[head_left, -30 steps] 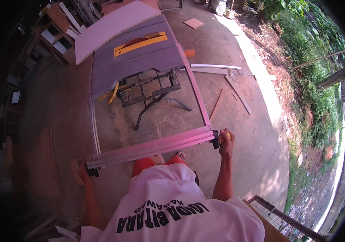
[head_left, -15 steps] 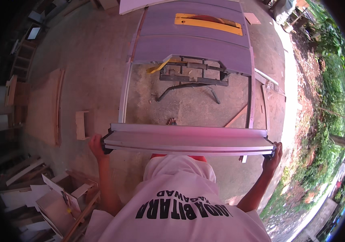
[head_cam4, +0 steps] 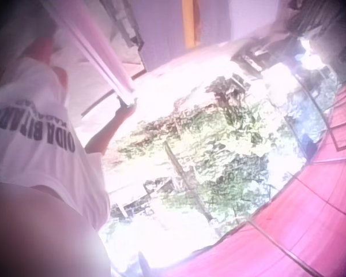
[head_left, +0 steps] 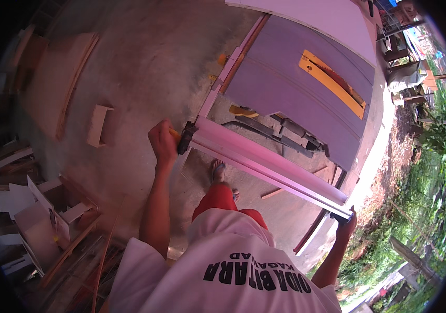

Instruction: The person measures a pink board with a tape measure and marks it with a pencil. They then use a metal square to draw straight lines and adjust the table saw fence before positioning the board for cutting.

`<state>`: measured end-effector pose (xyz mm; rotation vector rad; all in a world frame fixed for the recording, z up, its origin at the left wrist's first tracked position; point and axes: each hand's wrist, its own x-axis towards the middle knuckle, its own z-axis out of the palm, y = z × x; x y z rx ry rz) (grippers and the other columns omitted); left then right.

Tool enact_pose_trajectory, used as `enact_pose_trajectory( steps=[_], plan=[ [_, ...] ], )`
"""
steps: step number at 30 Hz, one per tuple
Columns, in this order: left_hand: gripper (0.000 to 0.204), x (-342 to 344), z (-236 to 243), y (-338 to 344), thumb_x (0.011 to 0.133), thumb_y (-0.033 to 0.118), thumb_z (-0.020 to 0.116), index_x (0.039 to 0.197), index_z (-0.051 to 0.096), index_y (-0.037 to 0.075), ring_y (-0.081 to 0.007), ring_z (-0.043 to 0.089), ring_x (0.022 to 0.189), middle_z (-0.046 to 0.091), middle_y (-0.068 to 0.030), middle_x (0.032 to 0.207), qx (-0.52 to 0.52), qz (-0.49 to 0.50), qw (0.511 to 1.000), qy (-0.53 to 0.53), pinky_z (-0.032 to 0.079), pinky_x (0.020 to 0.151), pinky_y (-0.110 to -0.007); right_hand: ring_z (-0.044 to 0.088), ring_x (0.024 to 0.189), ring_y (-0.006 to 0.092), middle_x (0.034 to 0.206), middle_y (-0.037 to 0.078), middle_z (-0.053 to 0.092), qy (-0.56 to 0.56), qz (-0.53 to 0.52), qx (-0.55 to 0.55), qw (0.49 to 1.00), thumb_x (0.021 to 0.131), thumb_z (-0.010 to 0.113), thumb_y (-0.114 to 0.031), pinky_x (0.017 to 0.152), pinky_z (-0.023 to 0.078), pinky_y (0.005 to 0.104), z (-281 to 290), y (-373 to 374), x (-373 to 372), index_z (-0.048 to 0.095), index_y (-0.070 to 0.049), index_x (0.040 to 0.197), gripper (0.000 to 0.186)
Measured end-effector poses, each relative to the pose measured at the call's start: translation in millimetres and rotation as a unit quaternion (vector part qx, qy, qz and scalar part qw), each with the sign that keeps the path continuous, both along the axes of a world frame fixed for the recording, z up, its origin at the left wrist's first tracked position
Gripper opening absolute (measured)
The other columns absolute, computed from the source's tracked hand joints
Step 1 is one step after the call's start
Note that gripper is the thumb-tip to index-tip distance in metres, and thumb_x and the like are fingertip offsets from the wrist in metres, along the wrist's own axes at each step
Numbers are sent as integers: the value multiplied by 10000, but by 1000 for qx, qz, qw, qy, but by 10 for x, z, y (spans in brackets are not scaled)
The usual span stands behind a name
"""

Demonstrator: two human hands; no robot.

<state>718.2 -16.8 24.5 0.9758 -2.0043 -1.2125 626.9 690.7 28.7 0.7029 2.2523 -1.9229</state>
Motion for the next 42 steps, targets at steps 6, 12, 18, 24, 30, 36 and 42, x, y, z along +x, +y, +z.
enact_pose_trajectory(
  steps=[6, 12, 18, 24, 30, 36, 42],
  plan=[
    [359, -689, -39, 29, 958, 225, 448, 721, 422, -44, -158, 443, 578, 385, -172, 591, 88, -11, 996, 16, 370, 562, -391, 679, 938, 290, 976, 132, 698, 105, 150, 310, 933, 818, 791, -139, 842, 549, 447, -446, 373, -193, 681, 35, 1107, 354],
    [462, -1110, -5, -97, 988, 300, 440, 751, 536, -85, -227, 545, 584, 519, -238, 625, 108, -14, 994, -8, 431, 605, -429, 678, 904, 258, 925, 94, 691, 93, 163, 357, 915, 669, 870, -130, 816, 544, 437, -206, -40, -446, 689, -5, 958, 363],
    [400, -1364, -141, -211, 960, 262, 453, 722, 502, -56, -313, 568, 599, 547, -237, 652, 29, -2, 999, -23, 432, 631, -454, 662, 715, 176, 776, 44, 697, 155, 189, 365, 899, 681, 817, -57, 686, 537, 370, 426, -858, -684, 671, -35, 871, 241],
    [328, -1536, -288, -387, 943, 212, 487, 716, 550, -16, -443, 657, 694, 631, -253, 711, -28, -38, 994, -101, 496, 665, -492, 661, 767, 199, 806, 29, 695, 168, 233, 455, 843, 703, 819, -173, 725, 521, 380, 486, -770, -956, 696, -73, 832, 204],
    [420, -1531, -348, -263, 987, 286, 431, 711, 485, -27, -270, 508, 588, 532, -186, 628, 114, -2, 992, -61, 401, 616, -434, 662, 773, 205, 813, 28, 699, 173, 185, 440, 861, 660, 848, -117, 757, 530, 385, 298, -636, -1124, 713, -61, 843, 235],
    [362, -1568, -288, -230, 967, 220, 440, 711, 465, -34, -288, 507, 563, 513, -226, 635, 80, 11, 996, -43, 405, 584, -444, 678, 759, 164, 800, 53, 741, 87, 163, 330, 926, 682, 846, -62, 777, 545, 353, 272, -797, -1299, 713, -12, 915, 274],
    [313, -1540, -394, -191, 927, 236, 534, 725, 467, 6, -310, 528, 575, 487, -187, 621, 45, -36, 998, -8, 393, 577, -426, 704, 773, 196, 917, 95, 749, 73, 175, 236, 953, 725, 866, -97, 745, 582, 359, -59, -272, -1384, 729, 28, 1026, 354]
  ],
)
